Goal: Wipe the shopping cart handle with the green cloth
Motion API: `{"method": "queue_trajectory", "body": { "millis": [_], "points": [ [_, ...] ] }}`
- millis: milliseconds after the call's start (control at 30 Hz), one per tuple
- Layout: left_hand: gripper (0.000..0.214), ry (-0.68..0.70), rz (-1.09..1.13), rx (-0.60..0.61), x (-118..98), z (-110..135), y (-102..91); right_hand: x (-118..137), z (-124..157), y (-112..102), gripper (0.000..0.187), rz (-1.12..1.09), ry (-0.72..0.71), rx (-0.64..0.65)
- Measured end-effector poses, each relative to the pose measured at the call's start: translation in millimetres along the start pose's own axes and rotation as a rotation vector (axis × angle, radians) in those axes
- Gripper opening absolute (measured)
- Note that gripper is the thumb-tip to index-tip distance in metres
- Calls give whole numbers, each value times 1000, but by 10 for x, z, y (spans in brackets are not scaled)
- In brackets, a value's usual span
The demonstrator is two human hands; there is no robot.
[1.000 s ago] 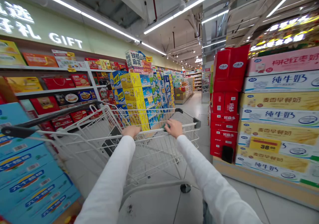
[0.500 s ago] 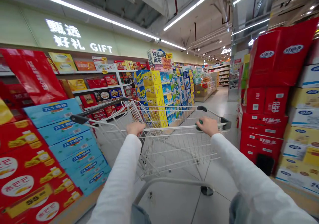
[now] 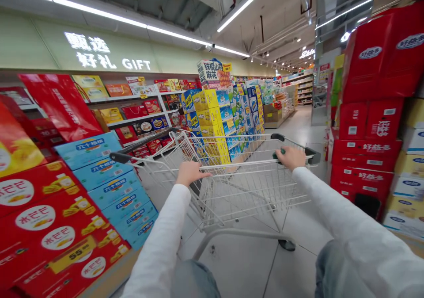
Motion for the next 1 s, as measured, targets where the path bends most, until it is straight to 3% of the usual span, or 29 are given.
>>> {"method": "queue_trajectory", "body": {
  "millis": [167,233,300,400,567,800,1000],
  "points": [
    [86,-84,-12,-5,60,-25,40,1523,445,276,31,-107,-352,13],
    [86,-115,3,-1,84,-21,48,1936,577,353,31,-141,-384,12],
    [85,-130,13,22,97,-20,62,2149,636,389,31,-165,-393,18],
    [84,-154,22,76,124,-30,87,2203,645,404,32,-188,-436,57],
    [76,-230,60,107,159,-25,79,2065,632,358,31,-190,-484,82],
    [61,-216,50,66,38,0,39,1974,600,336,29,-166,-431,97],
    [59,-192,42,87,0,0,-5,1967,523,393,31,-131,-371,235]
  ]
}}
Point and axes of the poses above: each hand's wrist, its own z-axis away from the middle knuckle, its own y-axis out of the palm, x = y × z, the point moved 10 cm from there along -z, towards the middle knuckle, and after that the axes turned 12 degrees about -z, right-handed, at the moved point
